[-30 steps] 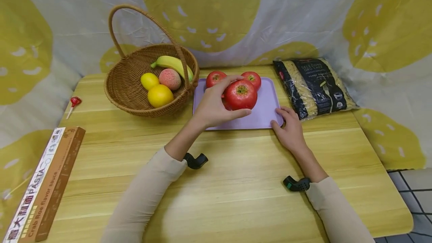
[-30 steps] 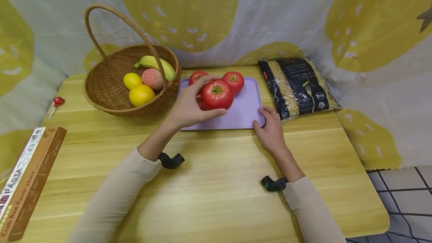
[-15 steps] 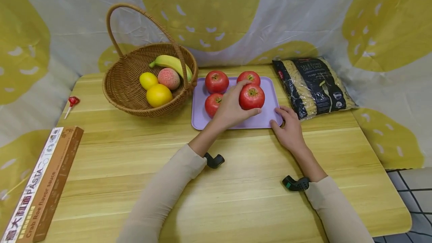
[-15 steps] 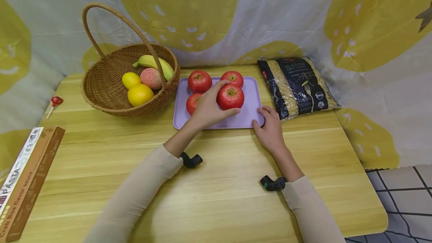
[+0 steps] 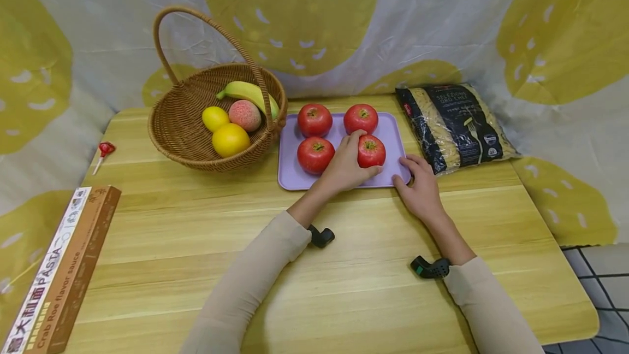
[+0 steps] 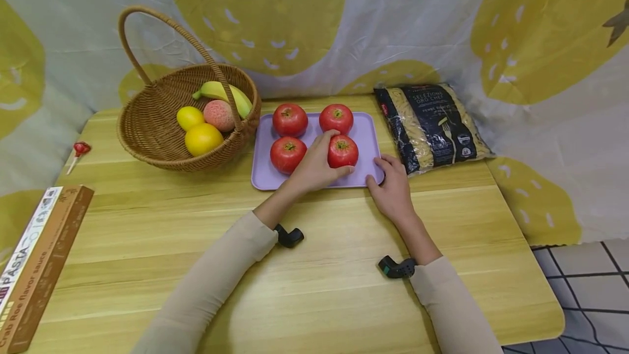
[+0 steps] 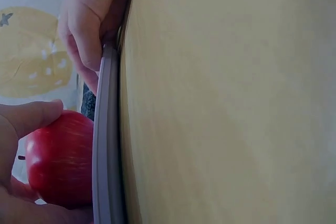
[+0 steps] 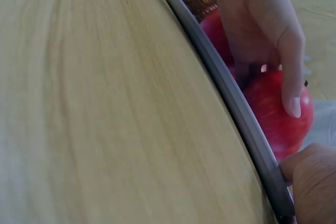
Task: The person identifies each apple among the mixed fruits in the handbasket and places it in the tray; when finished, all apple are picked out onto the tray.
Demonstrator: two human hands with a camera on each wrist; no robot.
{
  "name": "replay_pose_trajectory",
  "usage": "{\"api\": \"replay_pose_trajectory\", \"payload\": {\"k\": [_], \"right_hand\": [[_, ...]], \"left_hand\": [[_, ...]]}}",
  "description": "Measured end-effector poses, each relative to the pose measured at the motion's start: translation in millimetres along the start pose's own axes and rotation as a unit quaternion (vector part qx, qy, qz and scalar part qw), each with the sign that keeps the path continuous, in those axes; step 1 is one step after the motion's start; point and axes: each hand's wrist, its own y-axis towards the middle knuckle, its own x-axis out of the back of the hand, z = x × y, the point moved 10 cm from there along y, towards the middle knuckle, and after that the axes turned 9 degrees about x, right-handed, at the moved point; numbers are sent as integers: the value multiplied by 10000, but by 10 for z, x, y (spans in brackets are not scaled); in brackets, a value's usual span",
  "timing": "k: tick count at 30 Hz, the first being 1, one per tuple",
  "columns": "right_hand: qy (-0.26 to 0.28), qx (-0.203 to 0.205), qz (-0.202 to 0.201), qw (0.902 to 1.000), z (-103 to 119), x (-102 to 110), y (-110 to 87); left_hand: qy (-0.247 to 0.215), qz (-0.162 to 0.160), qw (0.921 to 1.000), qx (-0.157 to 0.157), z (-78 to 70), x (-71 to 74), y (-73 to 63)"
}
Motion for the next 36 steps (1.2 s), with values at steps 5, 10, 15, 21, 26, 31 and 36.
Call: {"api": "replay_pose_trajectory", "payload": {"k": [5,10,15,21,26,31,36], "right_hand": [[2,7,-1,10000,-4,-2,6],[-13,13,-1,10000,-16,-5,3],[12,19,-8,10000,-17,-1,-2],[85,-32,-34,10000,-24,14,-6],[270,-175,86,9994,12,77,-8],[479,-256,252,9982,96,226,23],[462,142,359,9982,225,492,164]], "left_hand": [[182,-37,9998,46,11,7,4],[280,32,9996,60,27,-11,-15],[429,137,9990,-55,2,26,-93],[344,232,9987,-310,-56,272,-318],[-896,128,9939,-623,-94,743,-542],[-1341,-76,9866,-927,-5,1291,-804],[-783,-1077,9811,-1401,203,1861,-1105]]}}
